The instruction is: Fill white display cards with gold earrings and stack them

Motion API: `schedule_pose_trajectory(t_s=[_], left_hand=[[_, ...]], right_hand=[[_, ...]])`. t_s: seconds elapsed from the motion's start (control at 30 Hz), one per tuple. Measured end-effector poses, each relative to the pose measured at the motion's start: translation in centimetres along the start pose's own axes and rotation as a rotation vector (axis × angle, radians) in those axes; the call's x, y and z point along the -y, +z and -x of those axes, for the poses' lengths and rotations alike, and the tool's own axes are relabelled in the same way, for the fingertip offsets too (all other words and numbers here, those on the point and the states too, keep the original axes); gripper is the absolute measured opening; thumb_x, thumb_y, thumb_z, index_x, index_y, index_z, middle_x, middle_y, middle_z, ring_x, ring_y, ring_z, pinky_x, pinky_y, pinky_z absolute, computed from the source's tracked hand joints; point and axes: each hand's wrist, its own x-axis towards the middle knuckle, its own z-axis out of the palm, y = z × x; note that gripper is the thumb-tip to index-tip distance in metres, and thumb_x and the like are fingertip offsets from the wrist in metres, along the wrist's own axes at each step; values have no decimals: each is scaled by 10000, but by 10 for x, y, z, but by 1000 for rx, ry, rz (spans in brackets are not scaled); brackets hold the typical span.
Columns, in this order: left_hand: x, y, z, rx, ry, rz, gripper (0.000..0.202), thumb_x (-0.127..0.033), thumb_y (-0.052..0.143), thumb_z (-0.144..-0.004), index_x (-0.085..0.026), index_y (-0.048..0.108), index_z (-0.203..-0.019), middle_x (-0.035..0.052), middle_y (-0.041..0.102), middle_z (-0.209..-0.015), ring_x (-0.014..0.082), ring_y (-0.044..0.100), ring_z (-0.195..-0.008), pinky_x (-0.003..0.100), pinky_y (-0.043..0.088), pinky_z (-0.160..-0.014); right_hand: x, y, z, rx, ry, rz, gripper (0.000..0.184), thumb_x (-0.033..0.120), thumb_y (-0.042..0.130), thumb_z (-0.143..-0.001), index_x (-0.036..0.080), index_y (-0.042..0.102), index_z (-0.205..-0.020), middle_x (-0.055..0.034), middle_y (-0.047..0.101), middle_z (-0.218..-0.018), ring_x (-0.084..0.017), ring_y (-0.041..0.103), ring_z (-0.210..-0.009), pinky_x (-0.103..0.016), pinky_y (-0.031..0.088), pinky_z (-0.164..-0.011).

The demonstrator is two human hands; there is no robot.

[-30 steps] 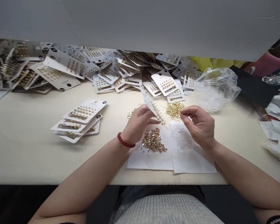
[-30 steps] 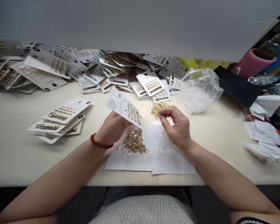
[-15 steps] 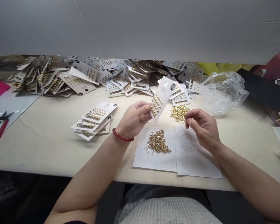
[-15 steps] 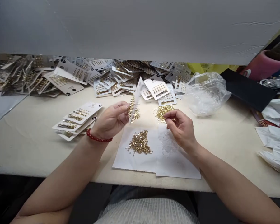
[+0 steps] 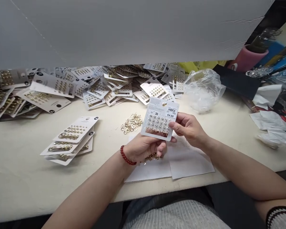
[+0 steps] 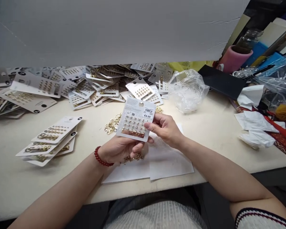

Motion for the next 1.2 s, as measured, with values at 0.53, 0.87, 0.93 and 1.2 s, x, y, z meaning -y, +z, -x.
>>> schedule_pose_trajectory(t_s=[0.53,0.87,0.93,1.2], left_hand=[[-4,10,-3,-551,1327,-1369,250,-125,674,-878,-260,730,-1080,32,764,-960,199,671,-931,382,560,-848],[-5,15,3,-554,1452,-1645,202,-35,677,-851,-90,672,-1045,135,748,-912,208,700,-816,354,610,-712],[-4,16,5,-565,1446,-1677,189,-39,683,-848,-88,670,-1030,132,752,-902,209,709,-804,353,619,-715],[2,26,5,-691,1425,-1729,82,-23,691,-817,-88,654,-852,119,723,-779,207,679,-710,331,598,-623]], right_hand=[[-3,7,10,-15,-291,647,366,310,636,-893,206,399,-635,86,307,-562,-57,271,-504,-208,258,-454],[-4,13,17,-11,-540,1007,254,175,545,-884,227,350,-729,85,288,-604,-61,246,-493,-216,239,-453],[-5,15,18,-24,-557,1046,251,181,534,-889,229,343,-732,81,297,-605,-64,250,-491,-222,240,-454],[-7,22,20,-45,-555,1042,217,154,484,-870,229,345,-721,75,324,-595,-75,266,-503,-224,264,-468]])
